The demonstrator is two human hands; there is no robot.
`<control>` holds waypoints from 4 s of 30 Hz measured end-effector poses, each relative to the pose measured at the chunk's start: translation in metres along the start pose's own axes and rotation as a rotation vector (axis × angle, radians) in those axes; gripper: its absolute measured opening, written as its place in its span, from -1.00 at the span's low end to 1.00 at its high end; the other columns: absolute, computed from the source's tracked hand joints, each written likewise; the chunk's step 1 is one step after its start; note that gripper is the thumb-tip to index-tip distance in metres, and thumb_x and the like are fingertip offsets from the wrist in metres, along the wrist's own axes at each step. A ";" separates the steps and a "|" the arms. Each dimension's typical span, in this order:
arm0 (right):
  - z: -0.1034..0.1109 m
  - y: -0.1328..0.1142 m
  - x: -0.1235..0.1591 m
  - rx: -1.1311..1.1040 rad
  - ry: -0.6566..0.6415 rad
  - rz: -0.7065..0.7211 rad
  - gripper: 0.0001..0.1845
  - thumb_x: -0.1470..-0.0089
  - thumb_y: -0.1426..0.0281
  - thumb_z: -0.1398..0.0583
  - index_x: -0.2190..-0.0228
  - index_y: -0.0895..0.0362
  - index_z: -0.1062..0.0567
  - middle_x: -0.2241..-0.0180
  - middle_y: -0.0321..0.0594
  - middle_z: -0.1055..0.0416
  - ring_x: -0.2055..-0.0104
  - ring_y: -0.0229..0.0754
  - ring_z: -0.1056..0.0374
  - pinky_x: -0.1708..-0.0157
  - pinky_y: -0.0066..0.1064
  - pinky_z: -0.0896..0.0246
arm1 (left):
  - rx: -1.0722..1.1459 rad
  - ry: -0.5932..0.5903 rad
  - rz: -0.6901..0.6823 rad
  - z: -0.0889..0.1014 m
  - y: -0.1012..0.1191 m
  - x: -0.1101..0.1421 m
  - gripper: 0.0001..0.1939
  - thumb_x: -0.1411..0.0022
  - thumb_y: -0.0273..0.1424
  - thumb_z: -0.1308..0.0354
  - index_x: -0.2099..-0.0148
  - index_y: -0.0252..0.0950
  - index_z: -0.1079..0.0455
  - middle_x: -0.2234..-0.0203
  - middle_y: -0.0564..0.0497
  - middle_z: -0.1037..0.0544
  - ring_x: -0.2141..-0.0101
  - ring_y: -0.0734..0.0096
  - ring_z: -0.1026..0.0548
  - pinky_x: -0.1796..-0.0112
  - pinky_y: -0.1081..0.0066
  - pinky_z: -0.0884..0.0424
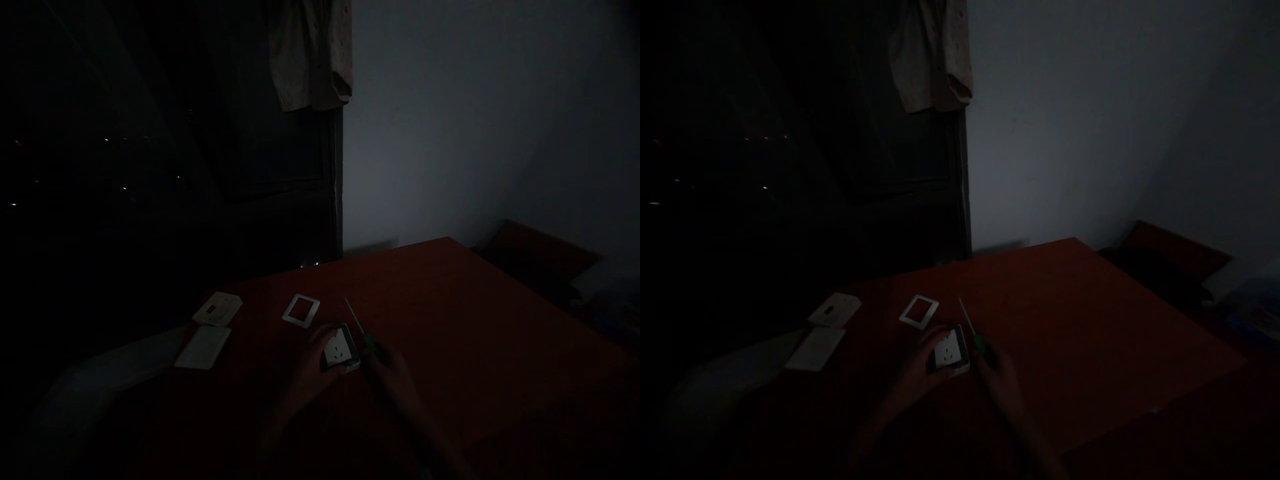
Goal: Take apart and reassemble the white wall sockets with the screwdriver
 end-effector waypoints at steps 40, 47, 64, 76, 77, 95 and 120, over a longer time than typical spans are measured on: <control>0.003 0.005 0.001 0.057 0.010 -0.019 -0.49 0.02 0.07 -0.22 0.12 0.15 -0.51 0.10 -0.04 -0.52 0.06 0.08 -0.41 0.04 -0.16 -0.27 | -0.004 0.020 0.011 0.007 0.008 0.009 -0.32 -0.01 -0.40 -0.30 -0.20 -0.14 -0.23 -0.22 -0.10 -0.22 -0.21 0.08 -0.17 -0.18 0.09 -0.14; 0.003 0.002 0.003 0.034 0.019 -0.054 -0.47 0.02 0.06 -0.22 0.10 0.16 -0.52 0.09 -0.01 -0.52 0.05 0.12 -0.41 0.03 -0.10 -0.27 | -0.266 0.165 0.178 0.042 -0.022 0.042 -0.54 -0.21 -0.34 -0.06 -0.17 -0.17 -0.27 -0.17 -0.08 -0.30 -0.17 0.15 -0.26 -0.15 0.10 -0.22; 0.005 0.007 0.002 0.045 0.008 -0.058 -0.43 0.03 0.04 -0.22 0.08 0.16 -0.50 0.07 -0.04 -0.51 0.02 0.10 -0.40 0.02 -0.12 -0.28 | -0.640 0.081 0.616 0.066 -0.087 0.110 -0.68 -0.29 -0.35 0.09 0.01 -0.17 -0.40 0.04 -0.04 -0.54 0.05 0.26 -0.51 0.03 0.31 -0.36; 0.004 0.003 0.003 0.049 0.004 -0.046 -0.46 0.01 0.06 -0.21 0.09 0.16 -0.50 0.07 -0.03 -0.51 0.03 0.09 -0.40 0.00 -0.11 -0.25 | -0.538 0.171 0.503 0.062 -0.068 0.115 -0.69 -0.27 -0.37 0.09 0.04 -0.17 -0.41 0.07 -0.07 -0.56 0.06 0.17 -0.52 0.04 0.24 -0.40; 0.003 0.003 0.003 0.045 0.004 -0.042 -0.47 0.01 0.06 -0.21 0.10 0.15 -0.50 0.07 -0.03 -0.51 0.03 0.09 -0.40 0.00 -0.11 -0.25 | -0.510 0.176 0.493 0.062 -0.064 0.113 -0.70 -0.27 -0.36 0.09 0.05 -0.15 -0.40 0.09 -0.04 -0.57 0.09 0.21 -0.53 0.06 0.28 -0.41; 0.001 -0.003 0.002 0.045 -0.006 -0.023 -0.51 0.01 0.05 -0.21 0.15 0.14 -0.52 0.12 -0.06 -0.53 0.09 0.08 -0.42 0.07 -0.17 -0.29 | -0.106 0.099 0.019 0.029 0.029 0.016 -0.84 -0.20 -0.48 -0.05 0.25 -0.19 -0.44 0.26 0.02 -0.53 0.22 0.35 -0.50 0.18 0.40 -0.41; -0.002 -0.004 0.002 -0.012 -0.038 0.026 -0.52 0.00 0.08 -0.20 0.13 0.13 -0.52 0.15 -0.12 -0.54 0.11 0.04 -0.42 0.08 -0.22 -0.30 | -0.265 -0.034 -0.105 -0.005 0.036 -0.031 -0.77 -0.19 -0.58 -0.03 0.20 -0.19 -0.43 0.27 0.03 -0.51 0.23 0.35 -0.46 0.19 0.42 -0.35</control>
Point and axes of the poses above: each hand's wrist, its own x-axis away from the middle knuckle, its own z-axis out of the back of the hand, y = z × x, the point moved 3 cm from there along -x, towards the middle knuckle
